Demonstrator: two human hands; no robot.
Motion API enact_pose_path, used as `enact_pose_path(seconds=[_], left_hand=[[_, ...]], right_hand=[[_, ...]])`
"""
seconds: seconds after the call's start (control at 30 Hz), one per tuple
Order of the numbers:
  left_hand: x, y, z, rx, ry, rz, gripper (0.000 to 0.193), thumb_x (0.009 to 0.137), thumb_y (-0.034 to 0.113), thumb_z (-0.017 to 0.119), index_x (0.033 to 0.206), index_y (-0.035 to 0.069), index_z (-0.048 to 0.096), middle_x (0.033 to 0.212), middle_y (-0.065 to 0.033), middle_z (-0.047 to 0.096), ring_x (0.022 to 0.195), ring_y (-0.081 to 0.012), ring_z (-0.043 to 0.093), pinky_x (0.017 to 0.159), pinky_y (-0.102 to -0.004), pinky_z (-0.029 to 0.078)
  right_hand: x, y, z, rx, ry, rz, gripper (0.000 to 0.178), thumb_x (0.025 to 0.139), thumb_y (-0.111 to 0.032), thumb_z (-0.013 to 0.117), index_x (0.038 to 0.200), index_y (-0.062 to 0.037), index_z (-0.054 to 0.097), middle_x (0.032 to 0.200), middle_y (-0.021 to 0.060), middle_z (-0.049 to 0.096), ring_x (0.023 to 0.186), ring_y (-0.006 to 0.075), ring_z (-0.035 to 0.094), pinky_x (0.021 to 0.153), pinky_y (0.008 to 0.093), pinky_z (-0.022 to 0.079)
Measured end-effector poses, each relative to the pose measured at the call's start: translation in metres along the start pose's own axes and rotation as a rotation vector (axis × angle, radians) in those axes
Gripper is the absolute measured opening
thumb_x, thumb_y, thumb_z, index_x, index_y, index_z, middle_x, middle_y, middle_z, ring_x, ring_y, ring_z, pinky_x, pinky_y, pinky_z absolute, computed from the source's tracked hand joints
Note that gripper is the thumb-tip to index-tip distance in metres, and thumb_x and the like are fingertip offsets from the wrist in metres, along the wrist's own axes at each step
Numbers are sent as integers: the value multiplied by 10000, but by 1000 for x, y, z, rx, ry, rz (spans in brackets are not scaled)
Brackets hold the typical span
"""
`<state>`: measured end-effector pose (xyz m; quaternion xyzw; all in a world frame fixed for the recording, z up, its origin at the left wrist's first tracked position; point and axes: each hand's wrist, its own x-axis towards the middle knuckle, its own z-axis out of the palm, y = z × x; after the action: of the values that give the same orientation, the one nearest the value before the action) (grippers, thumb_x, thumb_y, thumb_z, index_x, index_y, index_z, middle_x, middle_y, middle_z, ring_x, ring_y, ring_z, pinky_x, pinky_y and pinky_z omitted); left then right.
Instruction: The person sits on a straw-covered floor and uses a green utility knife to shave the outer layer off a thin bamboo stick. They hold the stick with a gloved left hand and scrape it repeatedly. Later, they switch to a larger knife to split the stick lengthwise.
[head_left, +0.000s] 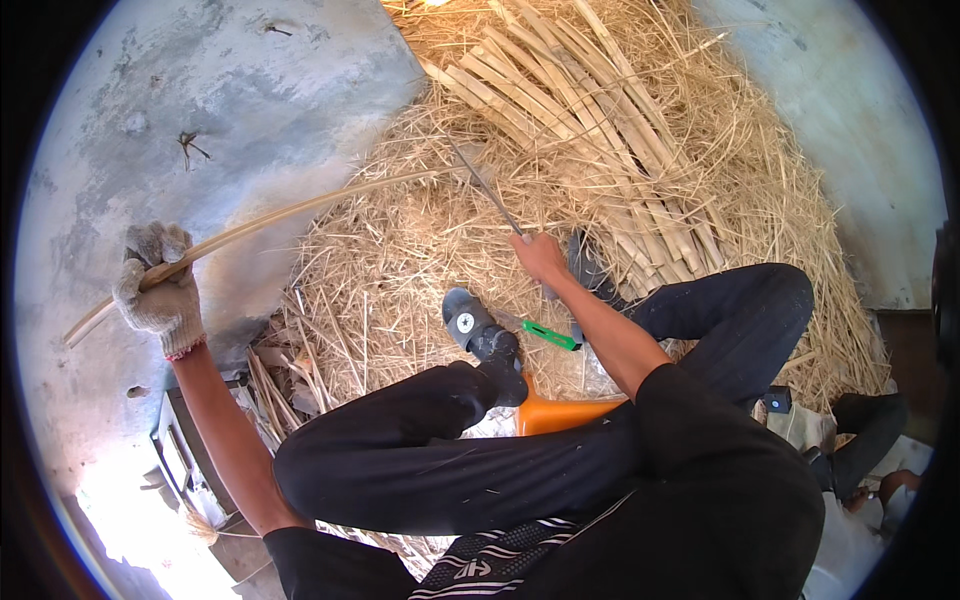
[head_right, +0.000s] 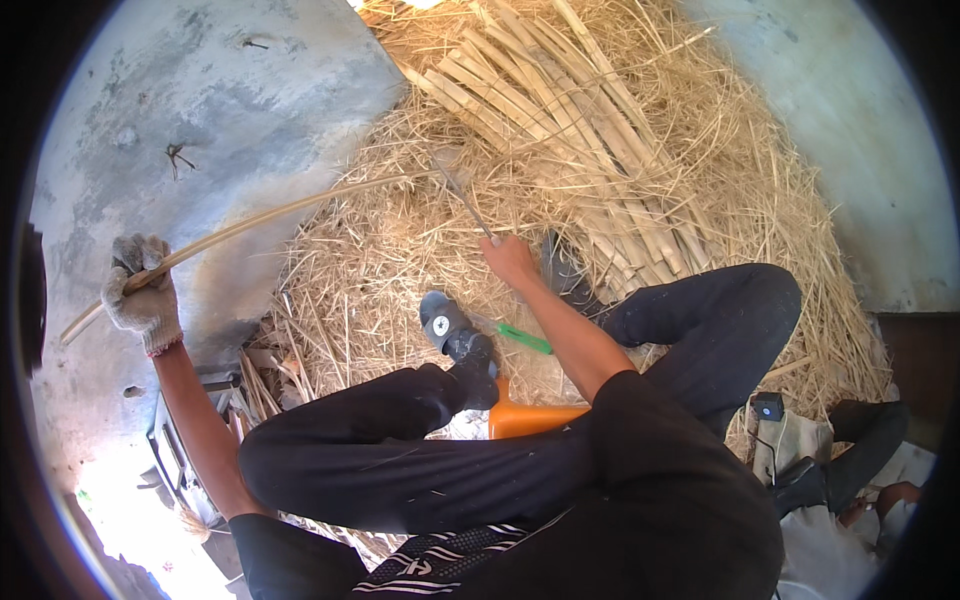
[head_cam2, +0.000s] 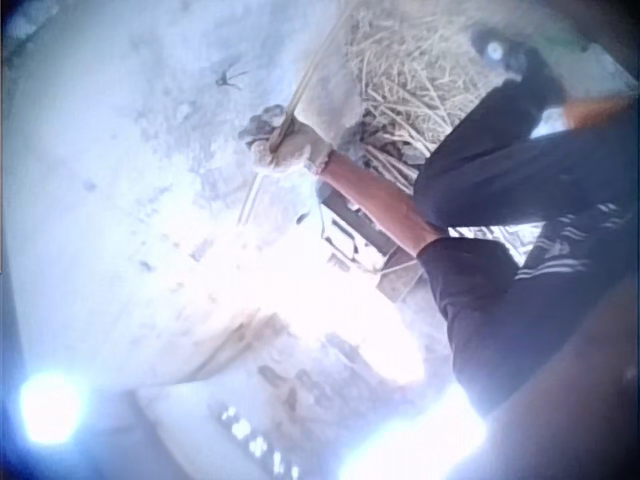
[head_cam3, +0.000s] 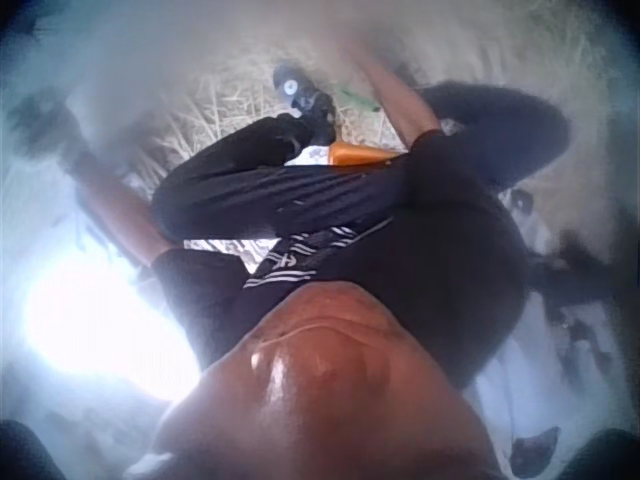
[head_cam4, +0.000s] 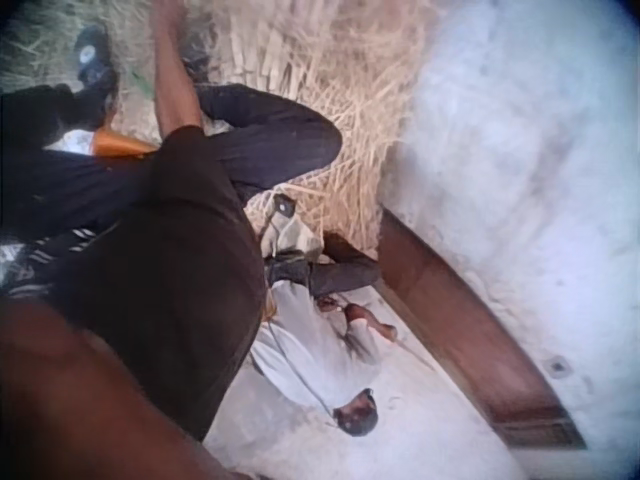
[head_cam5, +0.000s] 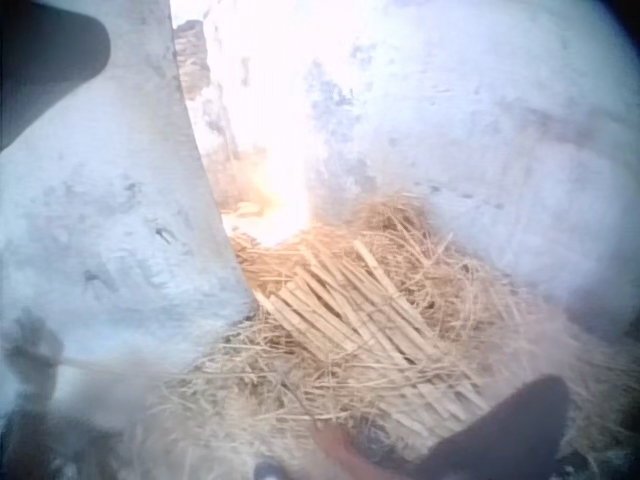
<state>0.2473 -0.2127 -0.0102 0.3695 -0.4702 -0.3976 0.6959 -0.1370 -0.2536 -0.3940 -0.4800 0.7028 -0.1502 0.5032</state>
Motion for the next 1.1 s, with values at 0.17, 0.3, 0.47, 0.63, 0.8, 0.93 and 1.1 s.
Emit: enact_pose_path(seconds=[0.17, 0.3, 0.47, 0.63, 0.8, 0.93, 1.1], left_hand=[[-2, -8, 8, -39, -16, 67, 260, 665, 237, 624, 685, 111, 398, 647, -39, 372, 581, -188, 367, 668, -330, 317], [0, -3, 22, 2, -173, 12, 277, 660, 249, 630, 683, 126, 383, 641, -45, 390, 628, -191, 395, 718, -348, 321], [9, -5, 43, -11, -208, 67, 294, 650, 264, 616, 663, 135, 352, 594, -44, 375, 583, -171, 322, 651, -331, 270], [2, 1, 18, -8, -172, 36, 297, 663, 263, 617, 663, 133, 350, 582, -33, 374, 585, -157, 294, 639, -315, 251], [1, -10, 24, 63, 100, 105, 227, 702, 184, 584, 677, 110, 371, 615, -39, 384, 611, -175, 356, 692, -324, 352], [-5, -11, 2, 231, 287, 211, 146, 774, 128, 540, 709, 80, 418, 662, -50, 426, 630, -180, 405, 618, -330, 375], [7, -10, 16, 431, 547, 90, 154, 847, 184, 528, 777, 49, 500, 731, -111, 567, 646, -182, 506, 560, -312, 375]], right_hand=[[-19, -27, 6, 25, -30, -83, 599, 859, -494, 582, 929, 89, 699, 909, 318, 690, 884, 440, 690, 793, 503, 541], [-6, -26, 15, 33, 31, -43, 612, 845, -494, 597, 937, 103, 692, 976, 324, 687, 904, 439, 691, 803, 489, 550], [35, 8, 19, 67, 162, -6, 547, 823, -451, 615, 798, 91, 683, 713, 262, 674, 697, 392, 686, 699, 474, 530], [14, -7, 44, 79, 84, -87, 543, 821, -483, 635, 809, 55, 706, 758, 252, 701, 742, 395, 697, 747, 468, 547], [52, 48, 46, 62, 272, 87, 551, 837, -482, 638, 773, 63, 683, 681, 222, 683, 648, 381, 680, 685, 473, 546], [9, 14, 21, 185, -88, 224, 565, 863, -504, 596, 931, 43, 719, 912, 256, 713, 907, 399, 698, 822, 500, 531], [6, -8, 39, 84, 94, -171, 477, 886, -399, 585, 896, 61, 709, 865, 273, 701, 827, 420, 697, 738, 478, 555]])
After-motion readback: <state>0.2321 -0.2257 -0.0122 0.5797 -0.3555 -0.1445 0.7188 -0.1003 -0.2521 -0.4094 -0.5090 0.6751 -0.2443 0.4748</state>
